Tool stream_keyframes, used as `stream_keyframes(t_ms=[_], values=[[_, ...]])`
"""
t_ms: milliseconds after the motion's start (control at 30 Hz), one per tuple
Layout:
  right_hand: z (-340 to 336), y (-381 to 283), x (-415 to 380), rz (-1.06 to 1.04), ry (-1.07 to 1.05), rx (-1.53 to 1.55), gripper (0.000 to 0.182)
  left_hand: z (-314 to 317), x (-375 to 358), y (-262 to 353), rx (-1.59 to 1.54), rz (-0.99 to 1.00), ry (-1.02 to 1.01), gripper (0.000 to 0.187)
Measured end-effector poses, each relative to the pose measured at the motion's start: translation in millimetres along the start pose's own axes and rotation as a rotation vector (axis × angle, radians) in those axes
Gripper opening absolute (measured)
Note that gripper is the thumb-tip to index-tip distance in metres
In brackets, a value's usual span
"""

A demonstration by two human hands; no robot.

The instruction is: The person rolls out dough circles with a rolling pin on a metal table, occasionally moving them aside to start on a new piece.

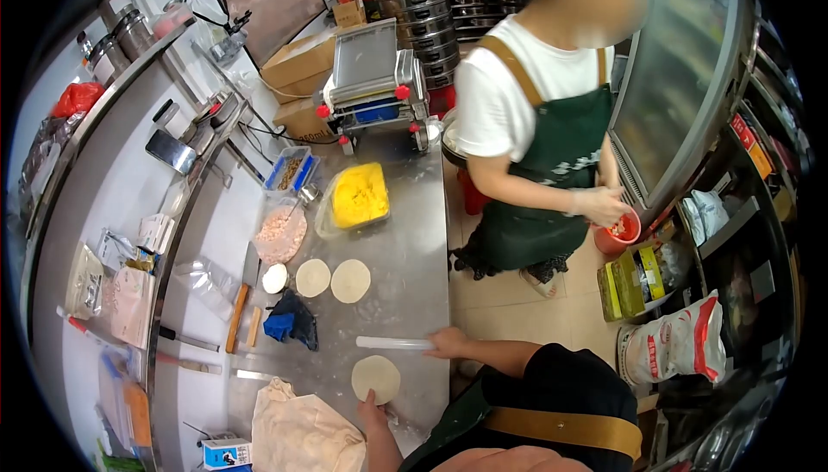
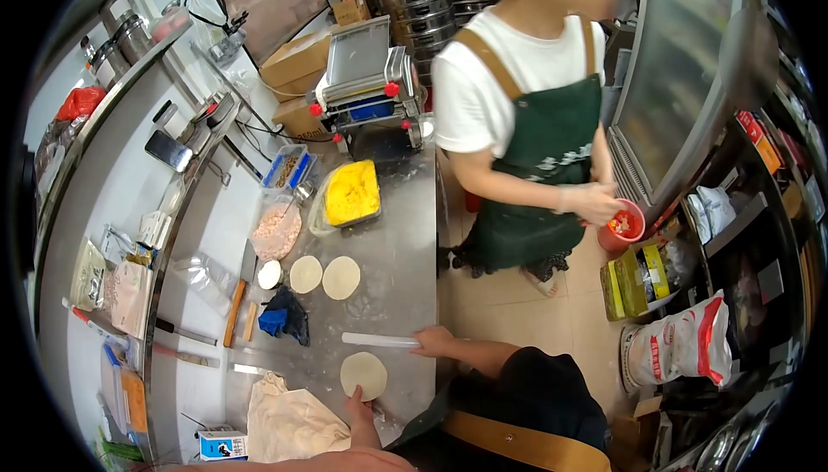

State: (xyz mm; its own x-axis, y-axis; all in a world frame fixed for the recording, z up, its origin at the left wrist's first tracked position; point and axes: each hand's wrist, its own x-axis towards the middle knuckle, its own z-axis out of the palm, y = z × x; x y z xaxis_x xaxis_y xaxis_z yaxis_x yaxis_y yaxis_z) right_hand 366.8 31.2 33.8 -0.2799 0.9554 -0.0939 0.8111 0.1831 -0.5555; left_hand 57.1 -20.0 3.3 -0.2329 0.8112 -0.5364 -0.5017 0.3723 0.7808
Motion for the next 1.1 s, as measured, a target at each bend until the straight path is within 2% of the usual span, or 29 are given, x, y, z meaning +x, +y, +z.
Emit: stream_keyframes(t_ms=[167, 267, 500, 600, 700, 800, 1100], values=[[-1, 1, 1, 0.041, -0.066, -0.033, 0.044, -4, 6, -1, 0.043, -0.07, 0.063, 0.035], [14, 12, 4, -0.006, -0.011, -0.038, 0.048, -3, 8, -1, 0.055, -0.07, 0.065, 0.035], [5, 6, 1, -0.008, 0.037, 0.042, 0.043, 4, 4, 5, 0.173, -0.059, 0.119, 0.032], [7, 5, 2, -0.01, 0.049, 0.042, 0.043, -2, 9, 4, 0.176, -0.091, 0.091, 0.033], [3, 3, 0, 0.004, 0.032, 0.015, 0.044, 3, 7, -1, 0.02, -0.058, 0.091, 0.034], [-1, 1, 0, 0.016, 0.015, 0.004, 0.044, -2, 8, 2, 0.103, -0.079, 0.052, 0.035], [-8, -1, -3, 0.031, -0.031, 0.027, 0.04, 3, 1, 7, 0.095, -0.074, 0.06, 0.036]])
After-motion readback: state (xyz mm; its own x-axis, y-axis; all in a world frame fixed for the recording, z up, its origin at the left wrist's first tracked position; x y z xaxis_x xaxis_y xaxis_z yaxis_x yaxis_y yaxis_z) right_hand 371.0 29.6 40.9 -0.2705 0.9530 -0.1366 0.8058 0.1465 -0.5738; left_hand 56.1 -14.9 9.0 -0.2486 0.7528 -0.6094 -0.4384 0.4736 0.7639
